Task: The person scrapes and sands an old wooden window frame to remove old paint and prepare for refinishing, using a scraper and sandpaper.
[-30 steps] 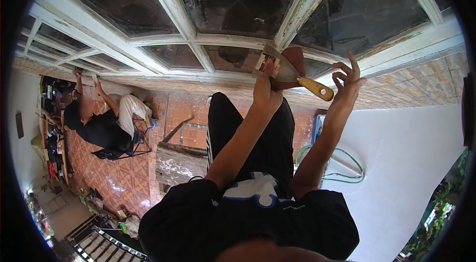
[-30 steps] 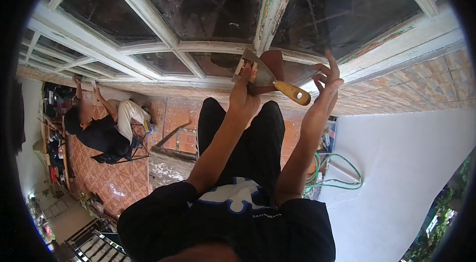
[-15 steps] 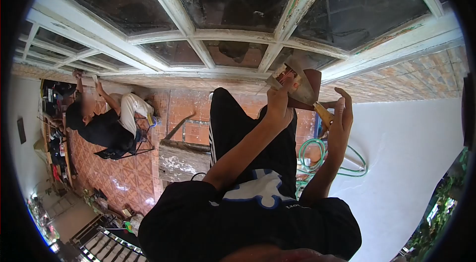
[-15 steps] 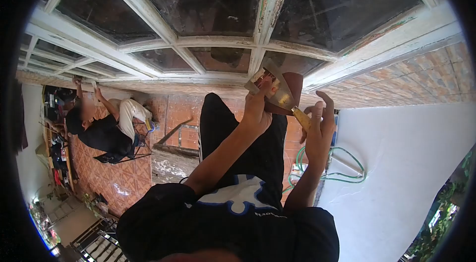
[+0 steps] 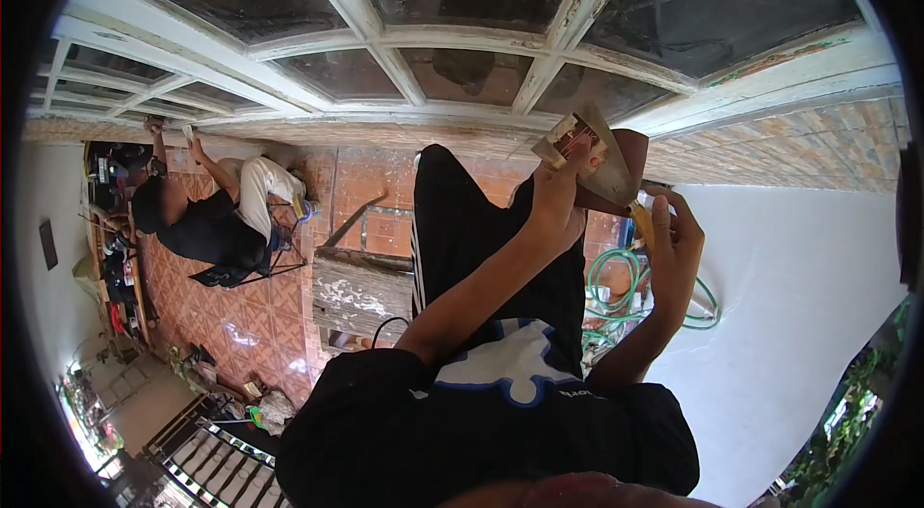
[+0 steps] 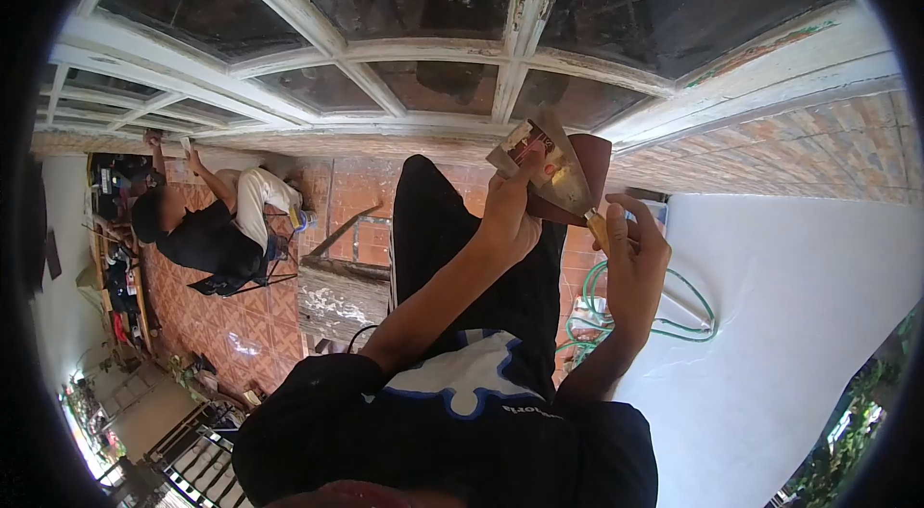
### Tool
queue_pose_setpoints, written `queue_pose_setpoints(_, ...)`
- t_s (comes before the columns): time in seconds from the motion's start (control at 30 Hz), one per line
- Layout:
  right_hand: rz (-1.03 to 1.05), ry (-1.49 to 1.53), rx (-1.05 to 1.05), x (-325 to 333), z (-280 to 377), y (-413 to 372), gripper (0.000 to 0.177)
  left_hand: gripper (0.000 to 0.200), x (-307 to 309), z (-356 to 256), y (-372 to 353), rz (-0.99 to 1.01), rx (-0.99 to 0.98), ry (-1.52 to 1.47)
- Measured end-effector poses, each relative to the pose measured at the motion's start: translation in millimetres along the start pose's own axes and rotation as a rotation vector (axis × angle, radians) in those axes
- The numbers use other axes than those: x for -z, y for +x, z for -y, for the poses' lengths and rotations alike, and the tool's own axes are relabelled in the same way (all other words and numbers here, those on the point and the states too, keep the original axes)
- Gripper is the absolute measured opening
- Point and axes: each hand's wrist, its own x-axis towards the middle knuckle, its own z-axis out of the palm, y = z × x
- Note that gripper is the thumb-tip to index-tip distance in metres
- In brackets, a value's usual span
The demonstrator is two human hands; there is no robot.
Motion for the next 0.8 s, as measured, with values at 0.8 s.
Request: queue_pose_setpoints(0.8,-0.096,0.019,0.202,-46,23,29,0.025,0.031,13,-47,64,0.118,0.0,-0.218)
